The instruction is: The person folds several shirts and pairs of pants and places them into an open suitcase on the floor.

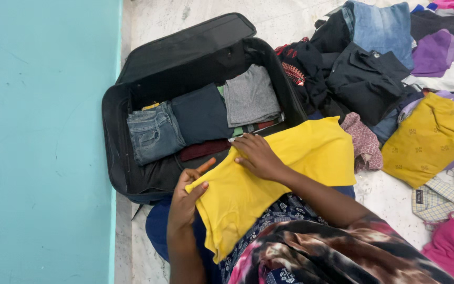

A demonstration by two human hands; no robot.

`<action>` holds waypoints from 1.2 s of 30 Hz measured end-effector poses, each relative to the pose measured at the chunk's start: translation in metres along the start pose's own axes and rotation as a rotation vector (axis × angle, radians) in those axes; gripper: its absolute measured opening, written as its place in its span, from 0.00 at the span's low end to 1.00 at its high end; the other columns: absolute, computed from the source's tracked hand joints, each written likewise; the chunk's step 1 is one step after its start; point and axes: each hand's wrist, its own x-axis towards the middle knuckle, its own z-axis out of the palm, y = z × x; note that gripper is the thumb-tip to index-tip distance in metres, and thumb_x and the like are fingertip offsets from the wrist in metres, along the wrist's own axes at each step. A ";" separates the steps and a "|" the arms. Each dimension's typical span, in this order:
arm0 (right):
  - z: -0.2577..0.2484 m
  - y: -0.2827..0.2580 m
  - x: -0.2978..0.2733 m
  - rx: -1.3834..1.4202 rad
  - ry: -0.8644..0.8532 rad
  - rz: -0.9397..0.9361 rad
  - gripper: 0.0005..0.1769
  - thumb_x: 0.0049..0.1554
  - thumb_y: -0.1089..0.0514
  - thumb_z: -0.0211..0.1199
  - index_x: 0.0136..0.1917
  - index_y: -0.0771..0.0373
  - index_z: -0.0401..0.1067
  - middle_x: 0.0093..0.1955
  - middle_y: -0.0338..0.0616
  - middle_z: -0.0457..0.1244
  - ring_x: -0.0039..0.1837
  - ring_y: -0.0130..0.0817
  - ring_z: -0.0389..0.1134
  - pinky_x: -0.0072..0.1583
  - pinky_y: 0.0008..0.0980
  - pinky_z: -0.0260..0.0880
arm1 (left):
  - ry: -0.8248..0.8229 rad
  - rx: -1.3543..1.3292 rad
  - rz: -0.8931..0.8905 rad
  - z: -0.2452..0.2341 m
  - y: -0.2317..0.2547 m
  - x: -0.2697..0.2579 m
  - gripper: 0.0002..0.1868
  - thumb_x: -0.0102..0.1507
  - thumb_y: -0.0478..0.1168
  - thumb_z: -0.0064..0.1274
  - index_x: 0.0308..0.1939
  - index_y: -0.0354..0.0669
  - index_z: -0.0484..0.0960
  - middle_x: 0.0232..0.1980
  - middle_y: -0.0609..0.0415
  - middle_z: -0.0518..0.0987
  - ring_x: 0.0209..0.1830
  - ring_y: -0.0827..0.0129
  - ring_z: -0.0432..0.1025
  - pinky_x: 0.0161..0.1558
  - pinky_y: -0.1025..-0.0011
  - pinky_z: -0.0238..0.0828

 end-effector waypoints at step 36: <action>-0.016 0.127 -0.124 1.319 0.563 0.776 0.37 0.66 0.44 0.48 0.82 0.61 0.49 0.80 0.49 0.52 0.80 0.44 0.53 0.75 0.43 0.54 | 0.171 -0.153 -0.017 0.073 -0.106 0.068 0.21 0.71 0.41 0.46 0.65 0.33 0.69 0.67 0.38 0.75 0.65 0.55 0.73 0.65 0.58 0.72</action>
